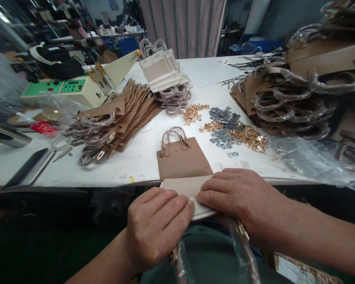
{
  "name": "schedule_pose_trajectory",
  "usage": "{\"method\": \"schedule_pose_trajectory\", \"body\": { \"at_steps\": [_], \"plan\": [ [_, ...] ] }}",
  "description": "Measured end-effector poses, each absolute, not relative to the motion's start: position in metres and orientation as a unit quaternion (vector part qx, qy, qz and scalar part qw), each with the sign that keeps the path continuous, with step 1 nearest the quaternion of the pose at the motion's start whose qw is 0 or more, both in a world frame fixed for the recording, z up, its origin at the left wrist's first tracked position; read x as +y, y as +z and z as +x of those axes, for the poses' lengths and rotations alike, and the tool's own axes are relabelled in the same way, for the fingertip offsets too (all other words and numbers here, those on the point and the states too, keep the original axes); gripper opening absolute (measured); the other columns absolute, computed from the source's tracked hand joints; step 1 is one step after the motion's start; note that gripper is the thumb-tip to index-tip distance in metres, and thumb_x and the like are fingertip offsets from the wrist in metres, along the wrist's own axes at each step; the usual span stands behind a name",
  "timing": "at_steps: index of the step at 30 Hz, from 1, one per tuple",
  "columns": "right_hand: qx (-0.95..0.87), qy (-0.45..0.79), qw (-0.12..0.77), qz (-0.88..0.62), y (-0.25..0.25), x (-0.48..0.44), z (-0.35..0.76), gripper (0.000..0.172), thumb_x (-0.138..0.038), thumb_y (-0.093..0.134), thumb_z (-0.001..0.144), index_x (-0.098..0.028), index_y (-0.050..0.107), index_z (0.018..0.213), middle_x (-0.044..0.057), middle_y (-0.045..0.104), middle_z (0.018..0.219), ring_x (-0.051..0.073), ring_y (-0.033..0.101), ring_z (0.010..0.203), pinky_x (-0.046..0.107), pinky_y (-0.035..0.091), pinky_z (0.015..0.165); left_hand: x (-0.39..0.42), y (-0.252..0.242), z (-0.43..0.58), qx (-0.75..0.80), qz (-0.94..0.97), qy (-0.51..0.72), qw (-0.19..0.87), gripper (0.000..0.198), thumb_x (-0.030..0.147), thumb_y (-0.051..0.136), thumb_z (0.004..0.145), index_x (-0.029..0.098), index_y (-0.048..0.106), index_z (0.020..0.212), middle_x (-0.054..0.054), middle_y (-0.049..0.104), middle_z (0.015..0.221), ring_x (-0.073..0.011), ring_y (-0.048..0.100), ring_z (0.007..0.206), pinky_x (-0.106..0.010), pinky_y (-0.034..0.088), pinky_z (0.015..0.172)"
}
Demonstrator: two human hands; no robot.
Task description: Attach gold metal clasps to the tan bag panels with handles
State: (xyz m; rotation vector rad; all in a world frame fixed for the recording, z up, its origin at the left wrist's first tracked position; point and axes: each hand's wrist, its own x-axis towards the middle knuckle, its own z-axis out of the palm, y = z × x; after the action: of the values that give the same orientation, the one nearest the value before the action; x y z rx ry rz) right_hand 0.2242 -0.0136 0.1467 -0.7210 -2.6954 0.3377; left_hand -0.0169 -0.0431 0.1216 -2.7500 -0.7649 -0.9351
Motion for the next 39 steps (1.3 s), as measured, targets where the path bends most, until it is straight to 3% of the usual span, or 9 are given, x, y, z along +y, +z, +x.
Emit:
{"method": "schedule_pose_trajectory", "body": {
  "at_steps": [7,10,17,22,30,39],
  "plan": [
    [-0.94,0.127,0.2,-0.245,0.14,-0.017,0.225,0.021,-0.023,0.05,0.103,-0.019,0.069,0.093,0.006,0.068,0.086,0.019,0.059,0.076,0.034,0.041,0.068,-0.049,0.121,-0.016,-0.257,-0.914,-0.31,0.058,0.015,0.011,0.065,0.09,0.009,0.071,0.104,-0.011,0.077,0.097,-0.0226,0.071,0.089,-0.038,0.055,0.075],
    [-0.947,0.116,0.204,-0.221,0.14,-0.017,0.226,0.023,-0.02,0.046,0.105,-0.017,0.068,0.1,0.006,0.067,0.085,0.019,0.058,0.075,0.034,0.041,0.068,-0.049,0.12,-0.014,-0.26,-0.912,-0.312,0.055,0.014,0.01,0.064,0.09,0.009,0.07,0.103,-0.011,0.077,0.094,-0.0222,0.071,0.088,-0.037,0.054,0.075],
    [-0.945,0.108,0.208,-0.226,0.129,-0.019,0.227,0.018,-0.019,0.05,0.101,-0.018,0.067,0.102,0.006,0.068,0.09,0.02,0.059,0.079,0.035,0.04,0.071,-0.044,0.12,-0.017,-0.284,-0.908,-0.305,0.048,0.017,0.015,0.061,0.091,0.013,0.07,0.105,-0.007,0.076,0.094,-0.0207,0.069,0.086,-0.036,0.052,0.076],
    [-0.937,0.14,0.172,-0.27,0.134,-0.02,0.227,0.018,-0.019,0.054,0.097,-0.019,0.069,0.106,0.004,0.068,0.089,0.02,0.057,0.077,0.035,0.035,0.068,-0.041,0.12,-0.017,-0.291,-0.909,-0.294,0.045,0.017,0.017,0.06,0.091,0.013,0.07,0.104,-0.008,0.075,0.092,-0.0221,0.066,0.083,-0.037,0.05,0.073],
    [-0.925,0.184,0.156,-0.293,0.134,-0.021,0.23,0.017,-0.016,0.053,0.094,-0.02,0.069,0.091,0.002,0.063,0.081,0.018,0.054,0.073,0.033,0.032,0.065,-0.037,0.12,-0.01,-0.309,-0.915,-0.26,-0.006,0.016,0.019,0.06,0.092,0.014,0.071,0.102,-0.007,0.073,0.087,-0.0206,0.061,0.075,-0.036,0.045,0.065],
    [-0.937,0.192,0.127,-0.262,0.142,-0.017,0.232,0.017,-0.02,0.053,0.097,-0.02,0.069,0.09,0.002,0.064,0.08,0.017,0.055,0.072,0.033,0.031,0.063,-0.044,0.112,-0.009,-0.282,-0.921,-0.267,0.026,0.016,0.016,0.056,0.092,0.013,0.069,0.101,-0.008,0.073,0.084,-0.0201,0.062,0.072,-0.036,0.038,0.063]
  ]
}}
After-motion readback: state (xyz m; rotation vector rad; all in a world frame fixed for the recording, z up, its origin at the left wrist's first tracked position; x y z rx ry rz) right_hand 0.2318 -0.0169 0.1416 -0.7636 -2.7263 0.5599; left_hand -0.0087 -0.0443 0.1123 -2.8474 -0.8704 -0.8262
